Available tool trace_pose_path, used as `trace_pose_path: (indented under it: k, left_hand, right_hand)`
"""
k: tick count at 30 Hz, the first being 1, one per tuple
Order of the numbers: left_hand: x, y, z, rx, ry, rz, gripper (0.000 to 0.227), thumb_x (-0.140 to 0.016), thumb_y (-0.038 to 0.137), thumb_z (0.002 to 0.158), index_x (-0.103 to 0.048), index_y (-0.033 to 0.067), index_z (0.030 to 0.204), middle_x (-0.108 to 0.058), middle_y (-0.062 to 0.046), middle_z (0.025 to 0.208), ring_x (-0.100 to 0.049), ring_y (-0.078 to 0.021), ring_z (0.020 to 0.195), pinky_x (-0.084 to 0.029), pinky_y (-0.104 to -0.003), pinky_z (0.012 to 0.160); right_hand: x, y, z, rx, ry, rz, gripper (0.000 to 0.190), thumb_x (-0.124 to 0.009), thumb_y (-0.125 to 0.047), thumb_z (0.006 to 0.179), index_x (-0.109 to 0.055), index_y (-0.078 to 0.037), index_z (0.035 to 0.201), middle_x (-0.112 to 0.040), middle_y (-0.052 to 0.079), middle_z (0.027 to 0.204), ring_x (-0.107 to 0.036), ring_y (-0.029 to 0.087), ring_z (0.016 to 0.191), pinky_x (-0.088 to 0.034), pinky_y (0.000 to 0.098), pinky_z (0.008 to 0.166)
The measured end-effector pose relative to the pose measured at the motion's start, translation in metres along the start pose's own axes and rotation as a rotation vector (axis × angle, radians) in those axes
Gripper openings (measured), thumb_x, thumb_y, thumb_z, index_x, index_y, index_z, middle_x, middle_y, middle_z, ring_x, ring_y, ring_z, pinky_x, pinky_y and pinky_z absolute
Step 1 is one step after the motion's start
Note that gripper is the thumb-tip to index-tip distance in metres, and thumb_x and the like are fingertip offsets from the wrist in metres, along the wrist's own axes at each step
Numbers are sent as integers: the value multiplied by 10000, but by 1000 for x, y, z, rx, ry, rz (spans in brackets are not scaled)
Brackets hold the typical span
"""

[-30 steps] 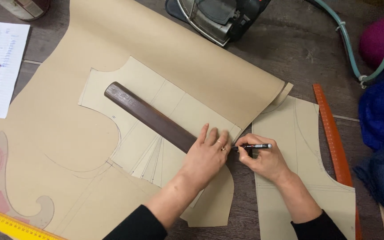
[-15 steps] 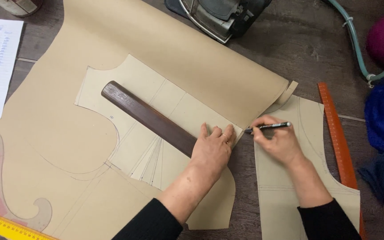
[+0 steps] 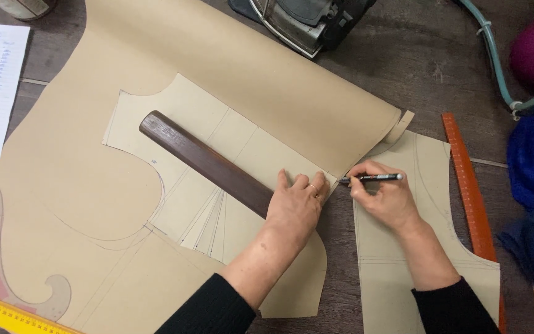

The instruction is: The person uses a pen and a curved wooden ruler to trace and draw lines on a paper pattern placed on a large sheet of brown paper. They adjust the ruler's position multiple times to create curved and straight lines on the pattern.

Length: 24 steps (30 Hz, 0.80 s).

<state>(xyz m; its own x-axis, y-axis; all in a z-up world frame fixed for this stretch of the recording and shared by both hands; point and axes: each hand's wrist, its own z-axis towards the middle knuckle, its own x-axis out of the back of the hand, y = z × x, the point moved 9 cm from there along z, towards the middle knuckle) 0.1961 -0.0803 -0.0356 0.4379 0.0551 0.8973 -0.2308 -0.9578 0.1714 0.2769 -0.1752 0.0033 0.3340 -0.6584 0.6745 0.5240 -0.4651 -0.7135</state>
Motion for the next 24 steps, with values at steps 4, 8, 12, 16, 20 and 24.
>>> trace_pose_path:
  k: [4, 8, 12, 16, 20, 24]
  left_hand:
    - [10, 1, -5, 8, -29, 24, 537, -413, 77, 930, -353, 138, 1460, -276, -55, 1491, -399, -312, 1215, -244, -686, 1026]
    - [6, 1, 1, 10, -26, 38, 512, -408, 89, 930, -396, 148, 1438, -310, -48, 1461, -412, -294, 1171, -265, -676, 1005]
    - [2, 1, 8, 11, -42, 28, 518, -395, 88, 939, -395, 185, 1448, -316, -32, 1468, -402, -272, 1193, -271, -654, 1011]
    - [-5, 2, 11, 22, -85, 52, 532, -381, 110, 946, -349, 183, 1472, -265, -24, 1503, -374, -270, 1215, -262, -662, 1020]
    - [-5, 2, 11, 27, -54, 65, 526, -414, 112, 938, -371, 175, 1458, -296, -34, 1472, -397, -264, 1193, -261, -660, 1021]
    - [-6, 4, 13, 6, 1, 65, 486, -438, 119, 936, -428, 150, 1421, -343, -62, 1447, -422, -291, 1173, -240, -692, 1016]
  right_hand:
    - [-7, -7, -10, 5, -6, -16, 21, -700, -114, 808, -694, -96, 817, -696, 114, 709, -694, 309, 688, -540, 375, 639]
    - [-12, -11, -12, -37, -47, 47, 41, -663, -109, 811, -700, -94, 806, -693, 107, 677, -682, 277, 635, -543, 367, 623]
    - [1, 0, -5, 3, 11, -29, 37, -656, -83, 832, -674, -70, 863, -675, 159, 741, -673, 366, 715, -521, 431, 628]
    - [3, 0, -4, 4, 30, -7, 59, -666, -77, 819, -678, -86, 876, -688, 135, 775, -677, 338, 733, -520, 410, 656]
    - [5, -1, -4, -26, 52, 2, 80, -668, -37, 801, -685, -88, 860, -688, 123, 753, -683, 306, 696, -525, 383, 635]
    - [13, -3, -7, -66, 137, 83, 72, -655, -20, 841, -695, -65, 879, -683, 125, 718, -676, 247, 653, -527, 344, 611]
